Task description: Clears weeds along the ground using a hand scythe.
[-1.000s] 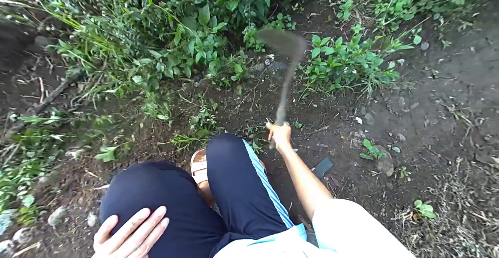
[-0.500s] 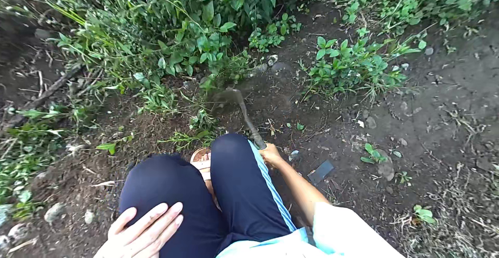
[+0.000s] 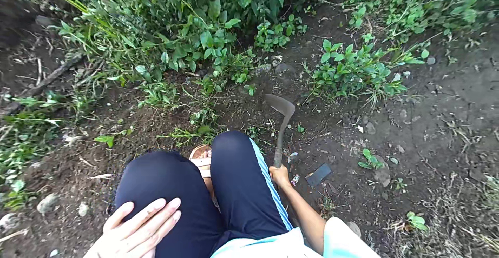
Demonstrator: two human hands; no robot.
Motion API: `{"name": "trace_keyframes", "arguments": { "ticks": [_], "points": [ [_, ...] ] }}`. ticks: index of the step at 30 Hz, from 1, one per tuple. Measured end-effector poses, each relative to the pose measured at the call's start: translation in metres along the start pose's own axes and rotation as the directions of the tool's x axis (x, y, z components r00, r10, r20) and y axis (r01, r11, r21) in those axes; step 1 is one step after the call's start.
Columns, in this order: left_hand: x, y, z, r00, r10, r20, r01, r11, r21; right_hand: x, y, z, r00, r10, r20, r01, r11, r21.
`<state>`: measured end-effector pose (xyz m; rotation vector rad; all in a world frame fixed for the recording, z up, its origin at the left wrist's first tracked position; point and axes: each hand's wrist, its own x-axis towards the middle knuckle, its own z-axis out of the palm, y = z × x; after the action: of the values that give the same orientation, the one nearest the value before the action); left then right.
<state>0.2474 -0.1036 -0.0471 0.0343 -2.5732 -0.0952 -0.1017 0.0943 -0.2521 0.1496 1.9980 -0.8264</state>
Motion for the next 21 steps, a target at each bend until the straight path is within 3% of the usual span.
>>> {"name": "trace_keyframes", "arguments": {
  "ticks": [4,10,12,14,16,18,21],
  "points": [
    [0.003,-0.002,0.002,1.0,0.028,0.011,-0.028,0.999,-0.021,0.002,0.006,-0.035,0.998,-0.055,-0.039,0.06,0.99,0.131],
    [0.012,-0.002,0.011,0.999,0.029,-0.015,-0.029,0.999,-0.041,0.006,-0.065,-0.03,0.976,-0.145,-0.163,0.206,0.859,0.469],
    [0.014,-0.002,0.013,0.999,0.035,-0.024,-0.036,0.998,-0.047,0.015,-0.062,-0.016,0.985,-0.121,-0.119,0.16,0.9,0.405],
    [0.015,-0.002,0.015,0.999,0.044,-0.027,-0.045,0.998,-0.047,0.018,-0.04,-0.01,0.996,-0.075,-0.043,0.079,0.992,0.096],
    [0.016,-0.002,0.014,0.998,0.052,-0.02,-0.053,0.998,-0.046,0.016,-0.012,-0.014,1.0,-0.021,0.021,0.024,0.992,-0.128],
    [0.016,-0.001,0.015,0.999,0.048,-0.023,-0.049,0.997,-0.051,0.02,0.004,-0.025,0.999,-0.033,0.021,0.035,0.993,-0.117],
    [0.014,0.002,0.011,0.999,0.042,-0.008,-0.042,0.998,-0.049,0.015,-0.006,-0.034,0.997,-0.08,-0.013,0.081,0.996,0.044]
  ]
}}
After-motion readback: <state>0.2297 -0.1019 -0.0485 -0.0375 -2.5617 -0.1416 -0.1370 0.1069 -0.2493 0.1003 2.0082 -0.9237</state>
